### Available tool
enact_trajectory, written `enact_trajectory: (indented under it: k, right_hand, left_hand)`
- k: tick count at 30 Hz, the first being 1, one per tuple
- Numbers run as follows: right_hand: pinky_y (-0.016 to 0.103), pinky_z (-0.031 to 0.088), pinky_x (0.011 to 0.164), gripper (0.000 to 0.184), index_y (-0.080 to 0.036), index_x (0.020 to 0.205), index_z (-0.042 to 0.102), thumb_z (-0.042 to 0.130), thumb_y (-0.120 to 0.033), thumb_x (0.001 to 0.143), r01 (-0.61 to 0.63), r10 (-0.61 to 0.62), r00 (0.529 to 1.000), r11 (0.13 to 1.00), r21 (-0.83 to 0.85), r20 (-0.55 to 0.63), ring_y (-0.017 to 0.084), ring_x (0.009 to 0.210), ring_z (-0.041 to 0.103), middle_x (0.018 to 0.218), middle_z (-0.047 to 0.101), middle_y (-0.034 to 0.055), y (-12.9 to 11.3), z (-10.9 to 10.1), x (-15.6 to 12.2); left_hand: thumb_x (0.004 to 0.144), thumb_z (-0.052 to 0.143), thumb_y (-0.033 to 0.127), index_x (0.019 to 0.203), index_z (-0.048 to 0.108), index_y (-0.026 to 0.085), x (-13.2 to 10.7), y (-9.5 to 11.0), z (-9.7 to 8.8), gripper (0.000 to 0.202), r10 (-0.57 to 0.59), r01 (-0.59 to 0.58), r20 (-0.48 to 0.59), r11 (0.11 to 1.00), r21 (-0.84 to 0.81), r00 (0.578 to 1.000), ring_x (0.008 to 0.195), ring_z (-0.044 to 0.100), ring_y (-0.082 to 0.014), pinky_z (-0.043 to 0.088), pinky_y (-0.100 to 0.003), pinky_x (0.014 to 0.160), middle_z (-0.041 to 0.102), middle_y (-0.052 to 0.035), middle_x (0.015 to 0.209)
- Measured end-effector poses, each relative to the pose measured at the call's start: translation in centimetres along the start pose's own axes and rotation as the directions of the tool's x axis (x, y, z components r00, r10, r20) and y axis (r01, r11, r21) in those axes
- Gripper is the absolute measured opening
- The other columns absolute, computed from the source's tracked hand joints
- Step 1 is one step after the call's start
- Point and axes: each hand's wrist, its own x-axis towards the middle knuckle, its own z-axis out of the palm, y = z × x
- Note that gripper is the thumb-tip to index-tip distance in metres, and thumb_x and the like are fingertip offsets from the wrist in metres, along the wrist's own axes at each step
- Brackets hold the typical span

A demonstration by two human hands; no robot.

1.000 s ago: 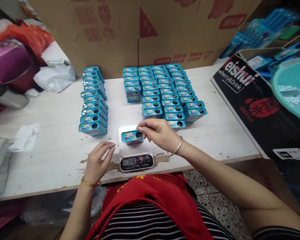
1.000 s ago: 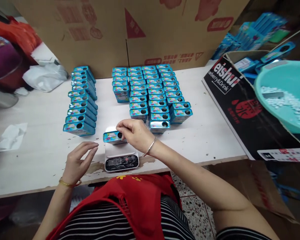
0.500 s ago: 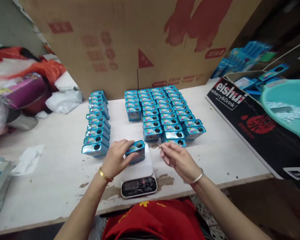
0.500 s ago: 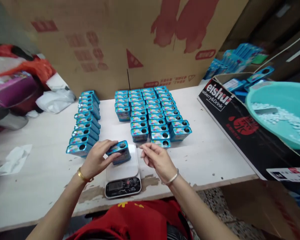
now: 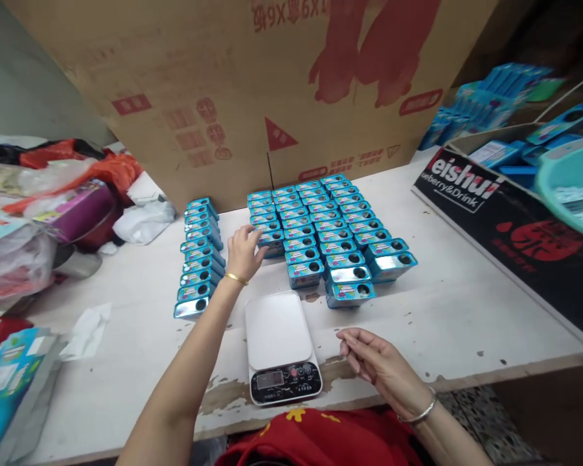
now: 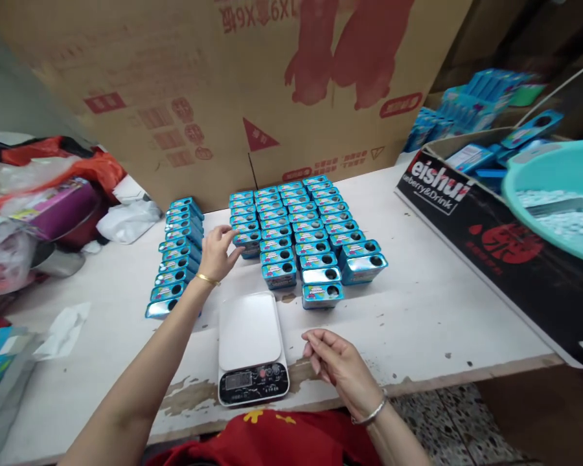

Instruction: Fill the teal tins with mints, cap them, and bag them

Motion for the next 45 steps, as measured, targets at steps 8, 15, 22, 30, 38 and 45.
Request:
enact_trajectory:
  k: [8,15,22,30,38,45]
  right_hand:
    - [0.019,0.025,0.042,0.041,-0.016,0.083,0.069,0.082,-0.048,0.062,-0.055,0.054,0.998,0.998,0.014,0.044,0.005,0.049,0.043,0.072,0.06,0.0019,0.6,0.1,0.0]
    - [0.019,0.03,0.043,0.038,-0.014,0.074,0.067,0.085,-0.043,0.059,-0.05,0.048,0.99,0.999,0.01,0.136,0.006,0.051,0.05,0.073,0.063,0.0029,1.0,1.9,-0.4]
    - [0.02,0.042,0.054,0.035,-0.013,0.077,0.071,0.086,-0.038,0.057,-0.037,0.035,0.998,0.999,0.034,0.056,0.009,0.063,0.06,0.077,0.069,0.0057,1.8,0.3,-1.2]
    - [0.025,0.05,0.063,0.036,-0.014,0.078,0.072,0.086,-0.04,0.057,-0.034,0.034,0.999,0.999,0.0,0.015,0.013,0.068,0.065,0.077,0.07,0.0059,2.0,-1.1,-2.1]
    - [0.027,0.049,0.069,0.043,-0.014,0.088,0.07,0.085,-0.04,0.058,-0.033,0.036,0.999,0.995,-0.099,0.021,0.011,0.066,0.063,0.076,0.072,0.0056,1.6,-1.7,-2.0]
    - [0.027,0.046,0.06,0.037,-0.014,0.089,0.069,0.078,-0.042,0.065,0.111,-0.076,0.992,0.919,-0.379,0.105,0.01,0.058,0.056,0.065,0.066,0.0009,-0.8,-0.1,-1.1]
  left_hand:
    - [0.081,0.066,0.046,0.097,0.059,0.021,-14.0,-3.5,-8.4,0.03,-0.08,0.082,-0.016,0.988,0.135,0.997,0.111,0.051,-0.0305,0.036,-0.044,0.09,0.057,-0.0116,0.121]
    - [0.089,0.056,0.026,0.081,0.06,0.021,-17.6,-2.1,-7.7,0.01,0.007,0.007,-0.055,0.968,0.25,0.998,0.121,0.045,-0.0324,0.031,-0.053,0.099,0.055,-0.0106,0.128]
    - [0.094,0.046,0.029,0.086,0.059,0.018,-12.7,6.0,-9.0,0.018,0.251,-0.254,0.147,0.967,0.006,0.957,0.092,0.055,-0.0232,0.045,-0.037,0.074,0.06,-0.0109,0.107]
    - [0.091,0.054,0.03,0.089,0.059,0.018,-10.2,8.3,-6.3,0.013,0.366,-0.357,0.337,0.93,-0.089,0.868,0.085,0.057,-0.0221,0.046,-0.036,0.071,0.06,-0.0089,0.101]
    - [0.091,0.053,0.043,0.105,0.056,0.018,-14.1,3.9,-8.7,0.029,-0.035,0.023,-0.028,0.934,-0.356,0.999,0.096,0.06,-0.0198,0.049,-0.035,0.086,0.064,-0.0075,0.102]
    - [0.09,0.051,0.044,0.095,0.061,0.017,-23.3,0.1,-4.6,0.029,-0.339,0.344,0.086,0.849,-0.402,0.937,0.081,0.063,-0.0176,0.053,-0.033,0.077,0.067,-0.0065,0.092]
